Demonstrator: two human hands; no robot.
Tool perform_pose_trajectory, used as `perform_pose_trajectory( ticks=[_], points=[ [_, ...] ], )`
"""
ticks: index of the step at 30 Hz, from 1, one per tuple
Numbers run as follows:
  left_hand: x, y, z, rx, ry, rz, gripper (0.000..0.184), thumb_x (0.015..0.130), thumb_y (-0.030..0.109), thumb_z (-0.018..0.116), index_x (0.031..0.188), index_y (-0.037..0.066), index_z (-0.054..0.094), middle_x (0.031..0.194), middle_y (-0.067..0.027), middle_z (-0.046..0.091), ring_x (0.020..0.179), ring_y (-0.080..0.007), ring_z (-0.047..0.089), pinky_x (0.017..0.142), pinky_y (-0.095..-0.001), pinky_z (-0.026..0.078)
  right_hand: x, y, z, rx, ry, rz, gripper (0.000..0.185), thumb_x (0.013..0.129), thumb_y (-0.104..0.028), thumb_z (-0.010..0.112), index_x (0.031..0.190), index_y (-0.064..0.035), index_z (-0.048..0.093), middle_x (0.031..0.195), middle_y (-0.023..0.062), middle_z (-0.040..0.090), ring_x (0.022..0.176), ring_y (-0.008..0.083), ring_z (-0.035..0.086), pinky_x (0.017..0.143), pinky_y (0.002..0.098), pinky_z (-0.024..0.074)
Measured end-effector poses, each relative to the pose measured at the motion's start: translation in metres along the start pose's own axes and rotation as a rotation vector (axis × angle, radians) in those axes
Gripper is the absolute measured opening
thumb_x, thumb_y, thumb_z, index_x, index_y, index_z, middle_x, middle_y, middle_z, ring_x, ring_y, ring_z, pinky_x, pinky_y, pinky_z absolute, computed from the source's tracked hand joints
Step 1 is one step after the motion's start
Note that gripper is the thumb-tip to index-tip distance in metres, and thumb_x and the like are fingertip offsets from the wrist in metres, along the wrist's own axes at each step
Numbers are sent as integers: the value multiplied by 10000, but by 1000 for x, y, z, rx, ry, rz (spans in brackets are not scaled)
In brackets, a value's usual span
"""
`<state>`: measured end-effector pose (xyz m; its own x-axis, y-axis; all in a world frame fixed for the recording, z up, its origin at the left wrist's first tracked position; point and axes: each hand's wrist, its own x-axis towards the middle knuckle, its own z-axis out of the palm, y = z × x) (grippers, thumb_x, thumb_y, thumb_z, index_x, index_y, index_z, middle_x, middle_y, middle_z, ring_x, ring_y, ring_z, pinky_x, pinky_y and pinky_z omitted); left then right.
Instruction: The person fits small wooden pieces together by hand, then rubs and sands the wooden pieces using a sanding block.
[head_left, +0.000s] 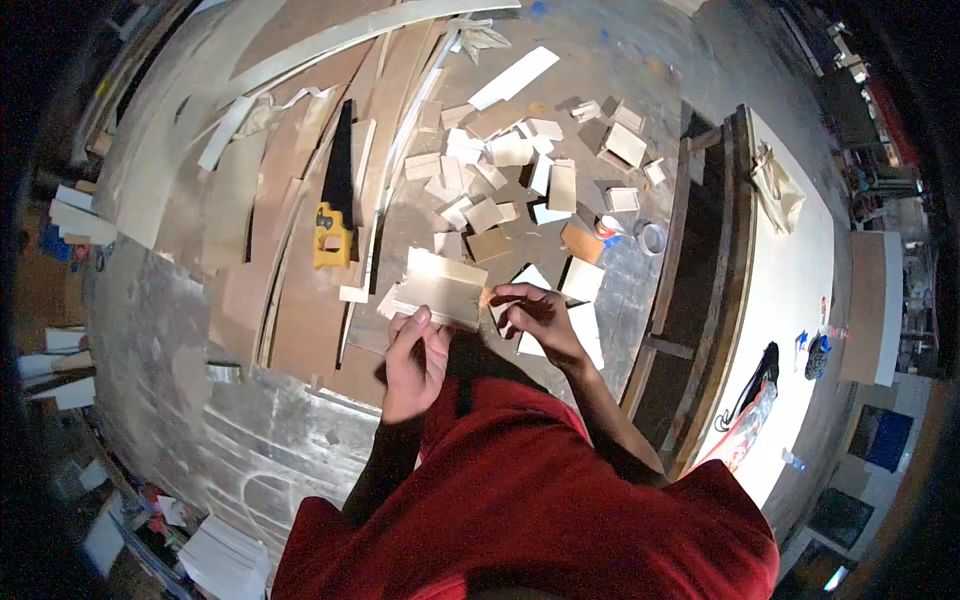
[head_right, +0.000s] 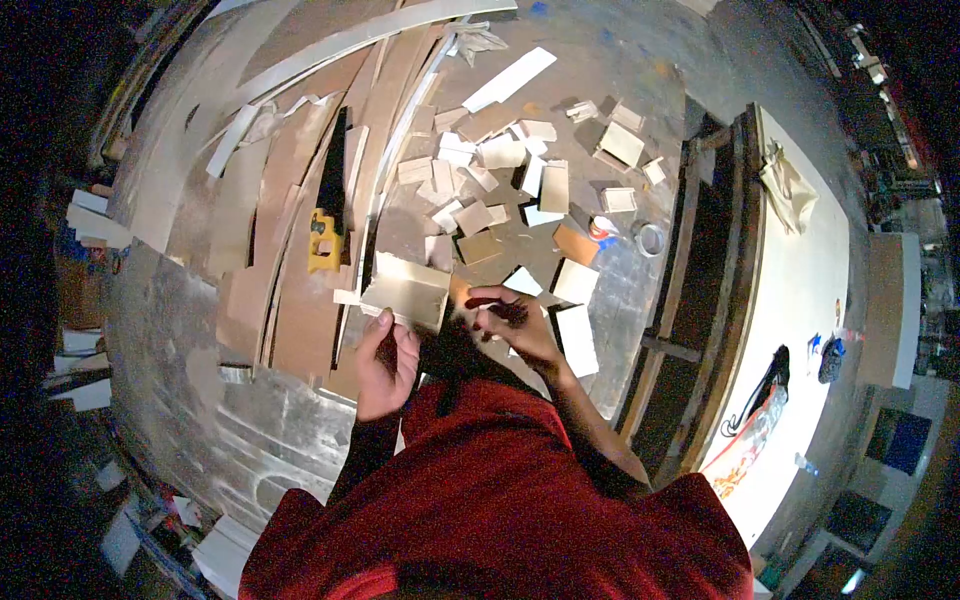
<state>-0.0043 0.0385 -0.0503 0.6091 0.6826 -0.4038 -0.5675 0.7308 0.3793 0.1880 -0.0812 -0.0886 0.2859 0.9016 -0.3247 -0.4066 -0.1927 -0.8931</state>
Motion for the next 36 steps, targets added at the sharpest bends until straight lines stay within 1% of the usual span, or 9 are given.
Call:
perform_pose_trajectory(
  ticks=[3,10,18,21,25,27,31,34,36],
  points=[
    [12,-10,8,120,-34,-12,415,889,-25,574,1296,-10,495,1188,-103,620,1100,-193,613,938,-305,496,-9,-33,17,70,-38,-35,531,898,-325,731,1263,30,582,1042,117,672,817,191,673,657,323,556],
    [49,-39,19,492,-210,188,592,763,-31,719,1304,4,481,1201,-81,605,1127,-179,596,986,-314,488,-3,-70,15,272,162,210,180,923,-181,694,998,-18,678,833,41,675,779,141,675,621,296,503],
    [97,-49,14,556,-332,-99,1012,701,-79,793,1539,82,250,1429,-120,484,1239,-229,542,1025,-377,467,52,-69,-68,453,379,82,137,901,-38,633,1029,8,642,888,119,685,742,232,680,595,324,529],
    [114,-50,-10,557,-360,-151,1025,708,-77,799,1550,103,243,1442,-141,478,1230,-240,549,1004,-381,486,103,-109,-117,580,515,35,206,961,-197,548,992,-17,644,819,86,673,659,204,607,630,313,514],
    [124,-59,-36,705,-307,-101,915,742,-70,792,1512,84,322,1407,-186,502,1222,-245,552,952,-386,530,212,-147,-223,-69,696,-74,203,909,-132,611,1052,-17,700,749,13,615,605,80,535,497,232,395],
    [134,-62,-66,942,-289,41,807,755,-40,800,1454,54,405,1362,-173,533,1175,-248,582,942,-396,543,273,-149,-290,-444,715,-49,156,856,-187,679,963,-98,748,799,-13,643,732,111,572,623,289,424],
    [137,-60,-110,837,30,-124,739,764,2,810,1409,27,450,1287,-143,581,1114,-236,617,930,-383,551,371,-145,-384,-548,695,30,126,841,-233,699,825,-108,697,754,-23,620,733,124,557,631,326,409],
    [128,-38,-58,1331,338,-103,670,779,14,798,1371,22,484,1194,-117,625,1067,-222,634,913,-368,558,439,-139,-441,-825,641,-54,126,805,-201,695,774,-84,659,686,-17,575,669,127,533,594,343,401],
    [122,-33,-87,1139,266,-40,640,783,-4,782,1356,29,498,1139,-113,647,1073,-211,629,907,-366,564,472,-128,-474,-964,594,-67,159,764,-173,658,715,-30,608,632,16,544,587,153,494,559,380,406]
  ],
)
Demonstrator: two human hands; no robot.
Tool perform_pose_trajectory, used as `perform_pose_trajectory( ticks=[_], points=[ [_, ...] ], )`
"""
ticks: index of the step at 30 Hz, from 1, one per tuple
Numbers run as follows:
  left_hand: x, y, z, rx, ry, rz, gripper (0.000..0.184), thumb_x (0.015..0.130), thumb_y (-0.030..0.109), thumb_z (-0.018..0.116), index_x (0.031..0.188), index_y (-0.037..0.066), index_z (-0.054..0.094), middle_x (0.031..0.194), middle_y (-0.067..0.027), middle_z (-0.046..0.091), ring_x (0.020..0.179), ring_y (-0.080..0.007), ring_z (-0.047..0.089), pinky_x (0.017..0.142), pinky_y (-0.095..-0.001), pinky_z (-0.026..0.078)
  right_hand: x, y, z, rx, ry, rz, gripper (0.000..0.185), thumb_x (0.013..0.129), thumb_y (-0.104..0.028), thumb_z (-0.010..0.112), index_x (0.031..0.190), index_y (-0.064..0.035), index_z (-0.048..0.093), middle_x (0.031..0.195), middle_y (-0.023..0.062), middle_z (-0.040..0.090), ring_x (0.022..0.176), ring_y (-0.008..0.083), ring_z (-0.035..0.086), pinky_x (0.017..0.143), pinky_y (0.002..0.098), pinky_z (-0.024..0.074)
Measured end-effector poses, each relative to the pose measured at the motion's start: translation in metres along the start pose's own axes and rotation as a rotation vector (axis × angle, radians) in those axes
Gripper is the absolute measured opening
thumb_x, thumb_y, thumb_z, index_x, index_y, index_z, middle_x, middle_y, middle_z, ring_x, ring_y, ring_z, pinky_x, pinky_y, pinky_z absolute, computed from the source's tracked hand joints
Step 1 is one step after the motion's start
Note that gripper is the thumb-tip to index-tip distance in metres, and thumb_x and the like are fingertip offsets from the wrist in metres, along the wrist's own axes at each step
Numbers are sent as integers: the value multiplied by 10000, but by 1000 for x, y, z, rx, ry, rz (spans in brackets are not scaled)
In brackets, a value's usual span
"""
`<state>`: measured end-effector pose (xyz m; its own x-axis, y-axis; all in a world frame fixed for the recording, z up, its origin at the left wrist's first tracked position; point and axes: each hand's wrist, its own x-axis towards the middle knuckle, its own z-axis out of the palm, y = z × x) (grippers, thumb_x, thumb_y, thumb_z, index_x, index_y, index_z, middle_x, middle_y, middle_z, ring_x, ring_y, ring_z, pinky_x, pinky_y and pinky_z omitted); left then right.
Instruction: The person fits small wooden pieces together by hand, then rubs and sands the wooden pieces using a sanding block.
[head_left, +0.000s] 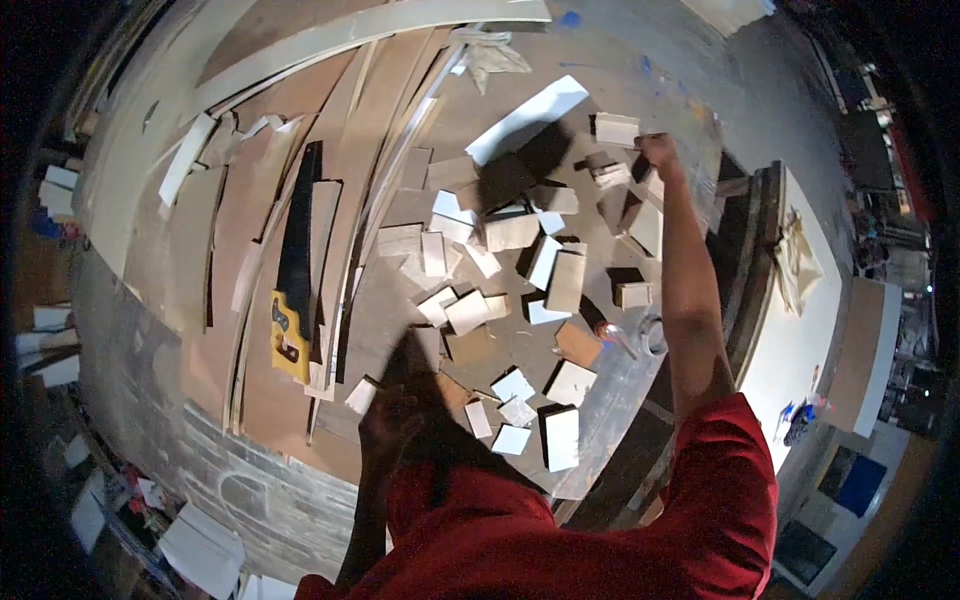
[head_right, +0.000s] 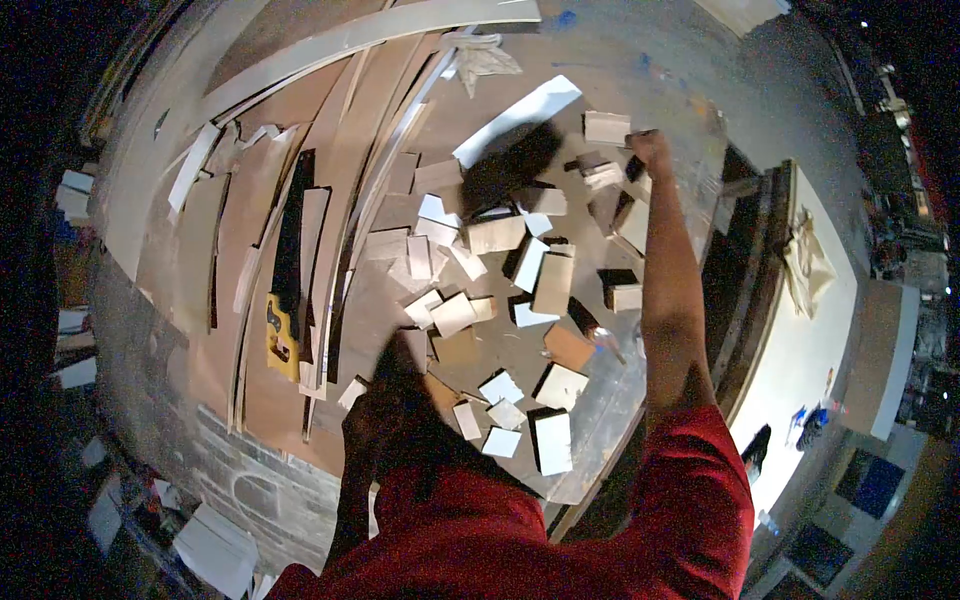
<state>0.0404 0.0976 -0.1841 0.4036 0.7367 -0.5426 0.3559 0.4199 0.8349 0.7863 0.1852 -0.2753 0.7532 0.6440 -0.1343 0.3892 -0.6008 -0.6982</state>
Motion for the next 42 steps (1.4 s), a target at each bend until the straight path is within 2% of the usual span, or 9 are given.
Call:
perform_pose_trajectory(
  ticks=[10,18,23,27,31,34,38,40,42],
  points=[
    [16,36,14,94,116,28,615,805,-46,732,1367,15,489,915,-82,706,839,-172,692,791,-301,582,35,-4,12,-327,-256,-169,320,704,-261,677,663,44,588,618,52,538,615,191,472,585,404,414],
    [44,48,-3,-110,-24,-103,145,881,-16,663,1004,-23,738,957,-128,736,824,-163,696,773,-314,581,62,40,23,-557,-289,-293,344,723,-300,671,788,36,635,682,169,612,639,204,536,639,414,465],
    [52,64,3,195,-19,-94,250,993,146,550,947,-45,705,880,-129,723,762,-171,689,717,-318,572,59,53,26,-733,-105,-319,312,800,-278,657,902,16,681,754,199,659,703,213,634,680,377,492],
    [69,63,9,277,-74,-46,467,1043,328,457,821,-32,654,705,-137,669,646,-180,658,588,-358,524,-1,1,-5,36,265,-178,159,862,-122,647,945,-1,708,867,130,708,780,183,658,712,339,506],
    [140,62,26,612,30,238,536,993,453,524,746,-14,615,556,-197,584,523,-392,598,573,-456,478,-88,-89,-15,610,535,-278,134,925,-104,636,961,2,710,902,58,706,783,153,635,706,298,499],
    [204,69,62,666,149,419,360,869,352,700,918,5,620,788,-223,646,722,-445,624,685,-492,502,-195,-142,24,582,374,-344,187,993,-128,551,1033,-7,688,952,55,693,852,139,609,755,291,478],
    [235,61,83,742,315,474,481,713,229,822,1064,17,570,999,-213,641,897,-443,628,786,-489,520,-285,-150,149,340,-176,-384,349,803,90,563,1106,-44,671,1035,94,708,911,182,673,769,335,543],
    [235,49,76,777,389,586,471,689,201,835,1026,12,565,915,-177,654,838,-372,657,790,-416,538,-311,-169,193,222,-215,-483,384,789,42,676,1164,-32,650,1087,179,683,855,297,697,766,340,553],
    [220,48,62,285,247,249,484,665,150,857,1043,6,591,873,-117,663,817,-249,656,800,-342,534,-321,-173,226,-30,-178,-565,391,834,-72,660,1220,-52,600,1177,186,641,1055,372,634,906,439,522]
  ],
)
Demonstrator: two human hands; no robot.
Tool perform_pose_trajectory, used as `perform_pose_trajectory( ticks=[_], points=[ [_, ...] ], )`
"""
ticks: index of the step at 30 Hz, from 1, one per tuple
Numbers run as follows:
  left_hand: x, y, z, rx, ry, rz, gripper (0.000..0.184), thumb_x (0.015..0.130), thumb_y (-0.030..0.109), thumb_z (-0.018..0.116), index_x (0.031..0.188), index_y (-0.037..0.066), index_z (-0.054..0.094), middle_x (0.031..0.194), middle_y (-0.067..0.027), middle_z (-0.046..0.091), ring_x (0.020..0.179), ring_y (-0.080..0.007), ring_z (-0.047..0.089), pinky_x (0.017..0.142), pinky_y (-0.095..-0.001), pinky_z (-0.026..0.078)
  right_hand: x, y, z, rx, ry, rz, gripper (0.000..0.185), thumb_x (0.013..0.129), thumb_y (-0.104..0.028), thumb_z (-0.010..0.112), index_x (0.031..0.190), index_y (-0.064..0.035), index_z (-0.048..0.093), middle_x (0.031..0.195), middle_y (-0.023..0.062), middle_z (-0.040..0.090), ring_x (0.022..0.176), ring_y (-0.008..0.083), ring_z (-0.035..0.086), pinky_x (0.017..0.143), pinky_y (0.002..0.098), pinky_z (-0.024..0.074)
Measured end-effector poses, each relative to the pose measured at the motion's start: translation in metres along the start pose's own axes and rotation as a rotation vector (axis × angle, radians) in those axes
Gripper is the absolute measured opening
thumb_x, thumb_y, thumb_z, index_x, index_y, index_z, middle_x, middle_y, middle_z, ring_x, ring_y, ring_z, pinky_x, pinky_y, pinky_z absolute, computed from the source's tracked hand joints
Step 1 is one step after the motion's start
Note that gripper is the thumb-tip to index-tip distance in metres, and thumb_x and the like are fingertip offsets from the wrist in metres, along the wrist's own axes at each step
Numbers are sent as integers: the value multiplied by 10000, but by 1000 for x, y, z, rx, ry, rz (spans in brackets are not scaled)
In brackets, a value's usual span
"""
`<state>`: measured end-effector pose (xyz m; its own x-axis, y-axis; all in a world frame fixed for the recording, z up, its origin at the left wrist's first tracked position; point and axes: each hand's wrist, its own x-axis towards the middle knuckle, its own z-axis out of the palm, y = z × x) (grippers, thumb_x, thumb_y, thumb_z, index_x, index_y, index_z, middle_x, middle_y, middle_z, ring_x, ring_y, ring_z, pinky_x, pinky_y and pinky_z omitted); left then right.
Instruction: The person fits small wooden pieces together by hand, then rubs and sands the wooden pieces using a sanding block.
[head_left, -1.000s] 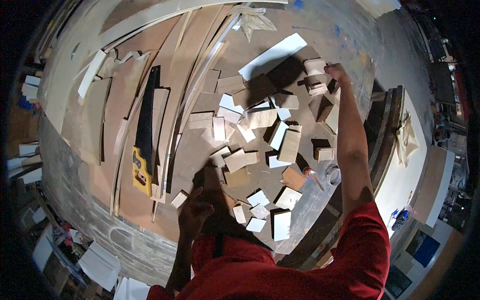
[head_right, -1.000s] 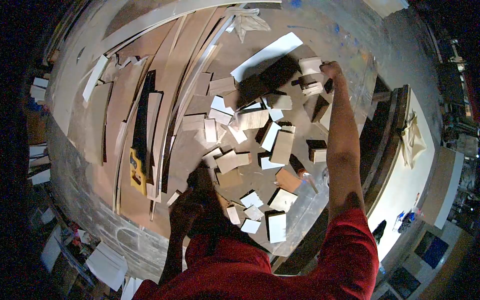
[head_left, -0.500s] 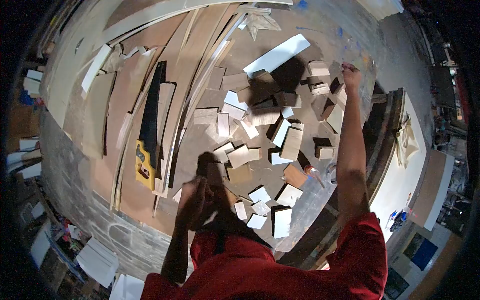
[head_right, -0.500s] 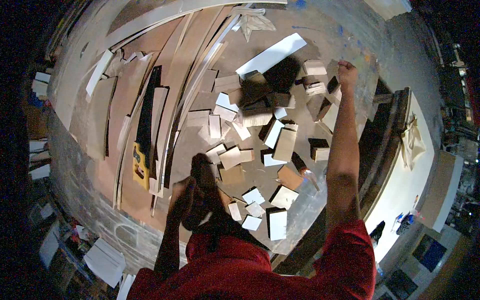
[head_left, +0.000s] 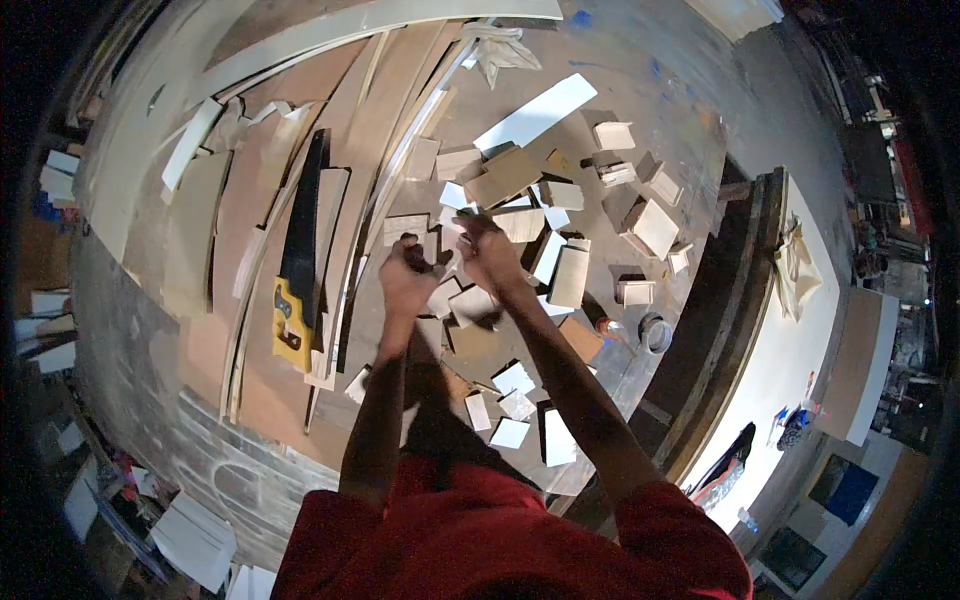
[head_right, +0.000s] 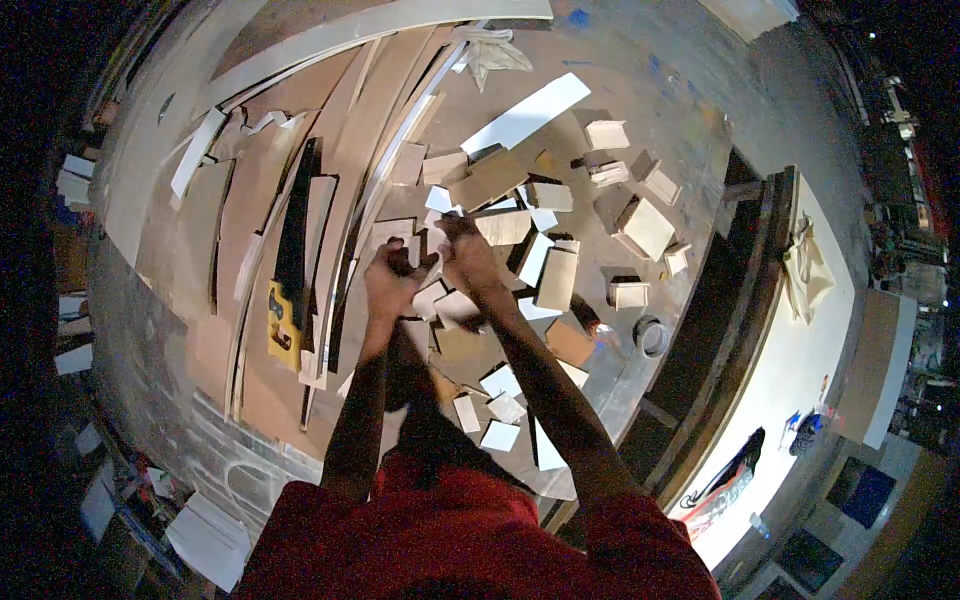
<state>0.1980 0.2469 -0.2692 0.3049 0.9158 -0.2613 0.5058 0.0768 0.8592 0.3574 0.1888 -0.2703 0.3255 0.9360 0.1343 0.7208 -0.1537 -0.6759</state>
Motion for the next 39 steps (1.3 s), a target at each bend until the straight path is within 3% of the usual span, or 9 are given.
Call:
perform_pose_trajectory(
  ticks=[1,6,12,16,19,23,26,30,39],
  points=[
    [-8,0,-15,-168,-54,-30,442,678,55,842,1062,16,628,875,-60,669,817,-150,628,791,-297,522,2,-6,6,-130,-114,87,422,833,-102,669,1243,-67,578,1172,185,637,1078,370,622,920,455,512],
    [-46,16,-87,-872,-487,-343,378,752,-48,774,1093,36,633,998,-68,688,931,-163,657,850,-312,527,11,-10,24,-361,-164,116,469,831,-220,698,1258,-94,553,1176,176,627,1113,351,608,879,469,522],
    [-101,28,-130,-967,-594,-260,386,795,37,768,1147,19,611,1052,-80,684,966,-170,658,880,-291,506,17,40,43,-498,61,-139,363,866,-227,632,1175,-38,604,1050,153,665,990,412,637,837,472,549],
    [-127,31,-152,-945,-706,-194,489,794,87,781,1233,-17,593,1073,-91,684,971,-176,663,889,-314,504,19,52,56,-575,-389,84,353,878,-233,551,1146,-12,615,1103,229,655,1005,375,650,853,436,559],
    [-149,49,-163,-847,-619,-187,581,789,113,796,1306,-17,564,1055,-96,706,1010,-176,659,935,-304,489,4,28,29,-407,-159,-87,359,866,-210,589,1176,-29,608,1149,225,647,975,320,671,825,413,568],
    [-172,61,-175,-710,-514,-151,620,827,69,767,1394,10,521,1060,-85,714,949,-125,648,901,-279,486,-33,-86,-45,397,-214,241,519,806,-138,711,1298,-38,579,1161,150,657,928,219,685,761,352,577],
    [-186,64,-184,-507,-493,13,620,812,176,785,1368,20,558,1098,-91,704,950,-134,650,851,-272,488,-77,-138,-109,1084,-437,350,411,846,24,683,1247,-60,658,1090,29,672,897,114,626,787,270,547],
    [-195,85,-191,-415,-585,162,589,831,72,764,1379,27,553,955,-44,715,870,-65,620,824,-244,487,-125,-195,-160,976,-313,258,388,799,11,751,1175,-74,707,1116,37,670,956,120,632,783,265,549],
    [-261,136,-203,-572,-583,107,549,817,62,785,1315,-31,575,948,-47,692,862,-90,633,777,-236,496,-201,-256,-198,865,-137,110,418,812,-12,761,1217,-57,669,1101,52,644,923,129,632,741,258,533]
  ],
)
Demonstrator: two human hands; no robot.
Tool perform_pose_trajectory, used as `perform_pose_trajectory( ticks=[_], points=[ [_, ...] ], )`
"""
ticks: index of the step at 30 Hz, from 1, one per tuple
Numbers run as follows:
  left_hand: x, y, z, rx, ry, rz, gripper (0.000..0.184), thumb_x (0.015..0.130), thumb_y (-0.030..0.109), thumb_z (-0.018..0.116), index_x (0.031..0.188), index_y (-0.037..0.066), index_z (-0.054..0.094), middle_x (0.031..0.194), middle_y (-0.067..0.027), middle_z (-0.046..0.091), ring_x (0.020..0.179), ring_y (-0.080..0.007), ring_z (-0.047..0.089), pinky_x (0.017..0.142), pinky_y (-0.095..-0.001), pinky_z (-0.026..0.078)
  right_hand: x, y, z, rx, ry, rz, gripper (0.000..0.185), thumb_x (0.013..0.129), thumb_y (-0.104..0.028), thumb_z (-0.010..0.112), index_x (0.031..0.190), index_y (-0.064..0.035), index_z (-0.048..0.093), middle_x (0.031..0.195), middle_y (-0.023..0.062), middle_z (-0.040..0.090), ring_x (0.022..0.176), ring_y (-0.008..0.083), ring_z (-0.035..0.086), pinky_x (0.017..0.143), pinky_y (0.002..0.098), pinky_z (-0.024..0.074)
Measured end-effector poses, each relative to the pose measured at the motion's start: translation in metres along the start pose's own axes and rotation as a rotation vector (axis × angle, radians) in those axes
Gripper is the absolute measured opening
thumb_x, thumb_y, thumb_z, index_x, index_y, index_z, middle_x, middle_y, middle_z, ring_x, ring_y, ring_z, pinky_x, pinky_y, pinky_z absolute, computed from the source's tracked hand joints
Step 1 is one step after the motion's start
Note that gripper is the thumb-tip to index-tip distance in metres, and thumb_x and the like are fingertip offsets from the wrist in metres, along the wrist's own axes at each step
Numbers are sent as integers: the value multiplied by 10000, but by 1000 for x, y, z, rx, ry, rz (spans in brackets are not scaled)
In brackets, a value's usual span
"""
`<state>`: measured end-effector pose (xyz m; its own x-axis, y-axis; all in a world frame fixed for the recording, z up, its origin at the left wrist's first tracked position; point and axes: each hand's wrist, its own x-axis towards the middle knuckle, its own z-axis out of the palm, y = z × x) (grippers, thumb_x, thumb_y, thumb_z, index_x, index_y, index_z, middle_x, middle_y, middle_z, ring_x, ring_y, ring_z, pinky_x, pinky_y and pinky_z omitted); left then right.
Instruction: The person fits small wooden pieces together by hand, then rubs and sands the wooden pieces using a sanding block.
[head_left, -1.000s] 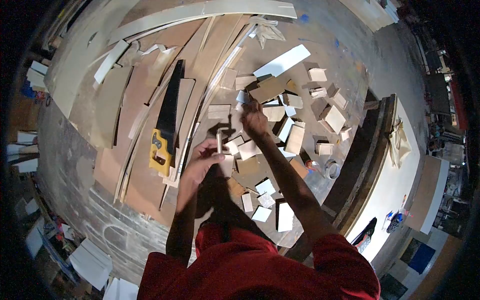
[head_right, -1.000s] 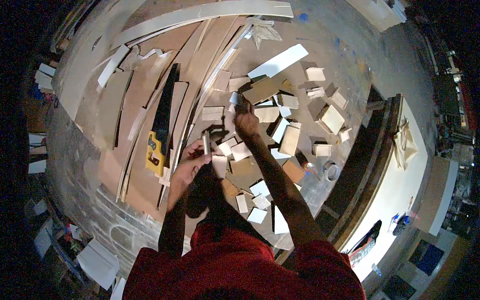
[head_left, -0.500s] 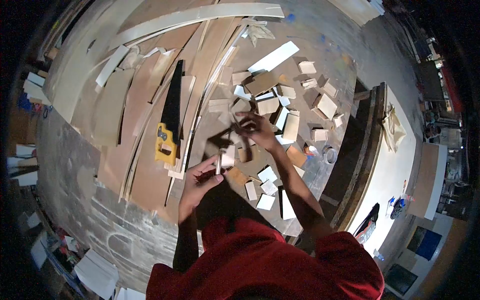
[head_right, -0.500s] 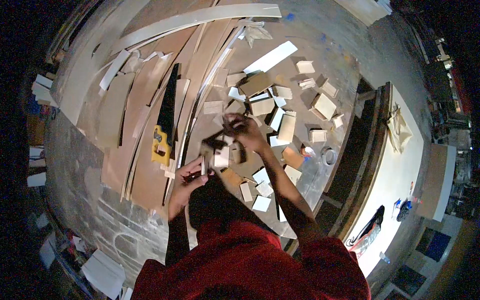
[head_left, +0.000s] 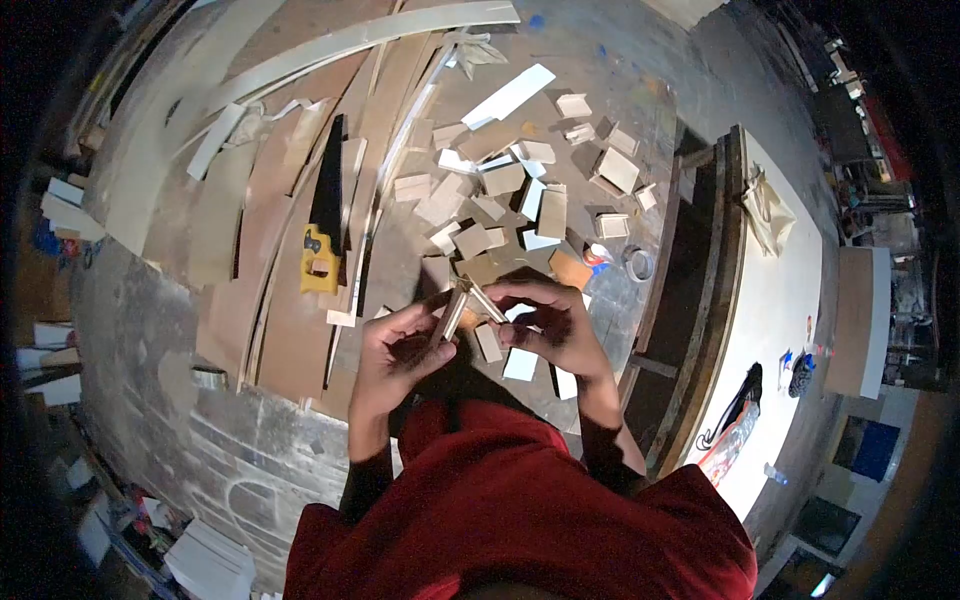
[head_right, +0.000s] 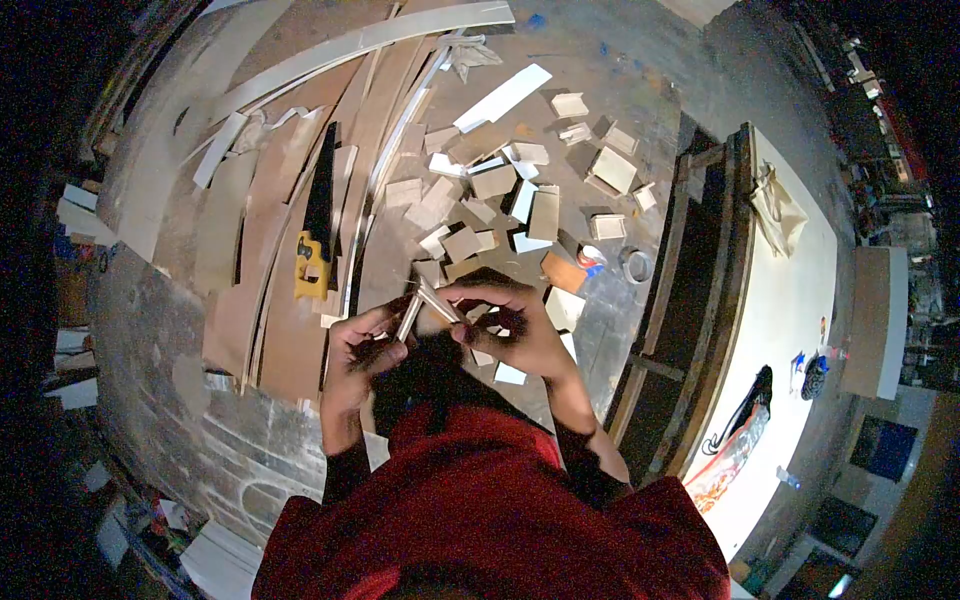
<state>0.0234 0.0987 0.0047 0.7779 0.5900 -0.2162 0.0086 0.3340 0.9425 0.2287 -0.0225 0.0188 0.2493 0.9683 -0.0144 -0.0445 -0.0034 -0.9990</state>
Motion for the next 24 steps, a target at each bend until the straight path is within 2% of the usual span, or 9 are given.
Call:
perform_pose_trajectory(
  ticks=[5,7,9,11,12,13,15,16,24],
  points=[
    [-17,-1,15,48,118,165,530,777,44,822,1240,-38,577,905,-46,681,834,-90,633,757,-249,501,-33,-1,10,205,8,95,490,844,-13,742,1305,4,576,1147,64,641,974,146,642,761,271,554],
    [-21,8,25,83,73,239,550,740,10,842,1200,-26,545,916,-50,679,827,-94,640,754,-250,508,-47,-6,20,500,64,221,540,853,-14,731,1352,7,527,1152,98,646,979,173,655,782,292,567],
    [-27,7,32,112,18,227,583,731,-17,838,1218,-13,516,954,-70,686,849,-105,654,755,-253,522,-60,-8,27,560,40,238,573,860,-16,721,1385,1,492,1135,126,653,982,194,660,812,294,565],
    [-29,12,49,-151,18,53,597,716,-37,843,1218,-16,520,953,-75,686,844,-104,658,740,-245,536,-69,-11,31,614,80,246,589,855,-21,727,1392,-3,488,1122,128,661,986,196,658,853,299,552],
    [-29,12,56,-79,6,186,496,806,20,793,1222,0,524,970,-69,690,824,-84,657,657,-214,517,-71,-11,29,613,84,238,589,855,-21,727,1392,-3,488,1122,128,661,986,196,658,853,299,552],
    [-32,16,61,-76,1,187,496,806,20,793,1222,0,524,970,-69,690,824,-84,657,657,-214,517,-73,-10,28,511,65,197,561,858,-27,728,1371,3,504,1119,116,664,974,181,652,852,299,546],
    [-43,25,69,13,17,-28,354,916,89,698,1223,27,535,978,-40,679,785,-57,635,582,-192,472,-80,-9,30,316,26,127,507,863,-38,731,1328,14,537,1115,91,670,948,149,642,851,298,534],
    [-47,13,69,47,17,24,262,993,156,601,1223,45,546,962,-15,660,755,-36,595,541,-195,436,-84,-19,36,391,78,125,437,868,-57,737,1267,17,575,1092,78,672,894,124,631,789,271,537],
    [-65,10,83,10,-28,41,278,1000,131,580,1247,4,559,936,1,636,748,-35,560,577,-200,449,-114,-35,35,365,282,229,298,974,-227,640,1095,44,672,914,51,690,783,108,624,696,277,539]
  ],
)
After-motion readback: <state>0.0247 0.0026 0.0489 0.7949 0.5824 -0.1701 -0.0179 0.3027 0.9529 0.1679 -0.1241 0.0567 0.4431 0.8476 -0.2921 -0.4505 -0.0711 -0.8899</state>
